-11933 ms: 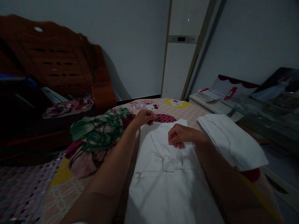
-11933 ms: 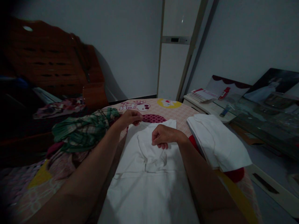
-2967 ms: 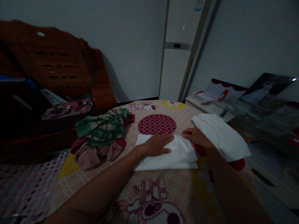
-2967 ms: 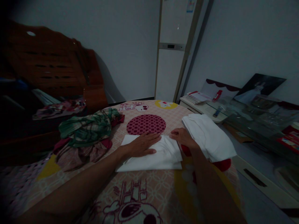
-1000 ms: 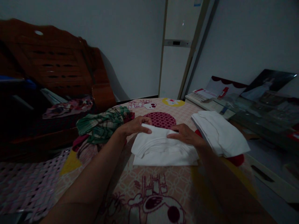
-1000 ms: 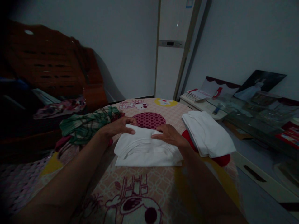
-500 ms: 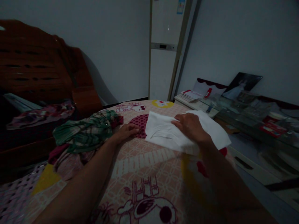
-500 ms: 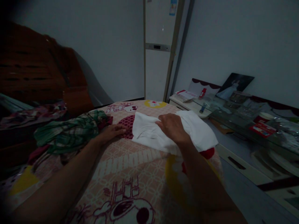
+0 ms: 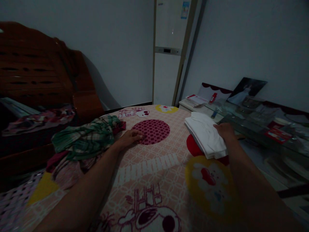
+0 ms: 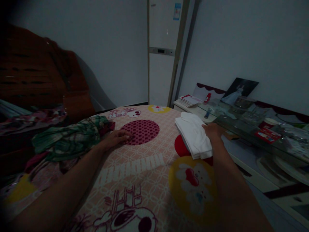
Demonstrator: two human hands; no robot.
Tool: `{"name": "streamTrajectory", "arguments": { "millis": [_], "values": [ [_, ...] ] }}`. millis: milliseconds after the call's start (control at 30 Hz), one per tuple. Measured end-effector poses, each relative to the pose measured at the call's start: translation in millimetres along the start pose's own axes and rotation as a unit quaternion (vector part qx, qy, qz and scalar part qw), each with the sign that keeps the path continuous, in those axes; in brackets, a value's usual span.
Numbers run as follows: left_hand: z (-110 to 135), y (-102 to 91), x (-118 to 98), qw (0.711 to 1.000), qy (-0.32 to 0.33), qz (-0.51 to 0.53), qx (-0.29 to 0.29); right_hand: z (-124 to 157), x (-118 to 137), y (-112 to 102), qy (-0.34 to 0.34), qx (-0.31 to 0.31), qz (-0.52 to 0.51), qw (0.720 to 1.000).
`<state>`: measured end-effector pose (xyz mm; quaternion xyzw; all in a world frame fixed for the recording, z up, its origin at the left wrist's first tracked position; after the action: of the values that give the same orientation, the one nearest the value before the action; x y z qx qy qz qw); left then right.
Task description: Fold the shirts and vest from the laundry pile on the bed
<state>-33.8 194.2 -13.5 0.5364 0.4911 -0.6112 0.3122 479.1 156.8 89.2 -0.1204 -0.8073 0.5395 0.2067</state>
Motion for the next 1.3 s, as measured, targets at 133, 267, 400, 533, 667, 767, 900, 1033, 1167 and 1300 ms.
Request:
{"name": "streamTrajectory", "arguments": {
  "millis": [133,267,400,533,667,767,900,1033,1167,1300],
  "values": [
    [1,-0.2,0,1.0,0.001,0.004,-0.002,-4,-13,-1,0.057,0.021,0.037,0.997],
    [1,-0.1,3,1.0,0.003,0.012,-0.001,-9,-14,-5,0.039,0.039,0.051,0.997],
    [-1,1.1,5,1.0,0.015,0.023,0.004,6,-7,1,0.049,0.04,0.104,0.993],
    [-4,1.0,5,1.0,0.021,0.007,0.001,23,22,-13,0.009,-0.089,0.098,0.991],
    [-3,2.3,3,1.0,0.029,-0.006,-0.001,35,57,8,-0.13,-0.052,0.073,0.987],
    [-2,4.6,1,0.999,0.042,-0.007,-0.002,39,64,24,-0.135,-0.004,0.079,0.988],
    [-3,5.6,1,0.998,0.055,-0.038,-0.008,50,96,9,-0.118,-0.065,-0.012,0.991],
    [-1,6.2,-1,0.996,0.061,-0.061,-0.009,89,168,34,-0.189,0.049,-0.155,0.968],
    [5,4.2,-8,0.992,0.065,-0.104,-0.01,145,226,80,-0.287,0.143,-0.195,0.927],
    [7,-9.6,-29,0.968,0.075,-0.242,0.002,165,233,98,-0.323,0.063,-0.199,0.923]
  ]
}}
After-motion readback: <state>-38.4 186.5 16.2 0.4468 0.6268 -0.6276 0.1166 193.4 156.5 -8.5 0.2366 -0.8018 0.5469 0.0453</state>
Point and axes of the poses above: each hand's wrist, its own z-axis away from the middle knuckle, its own y-axis out of the palm, x = y × z, the point moved 9 cm from there along -z, towards the middle knuckle, and after that the axes turned 6 degrees about y, right-handed, at the moved point
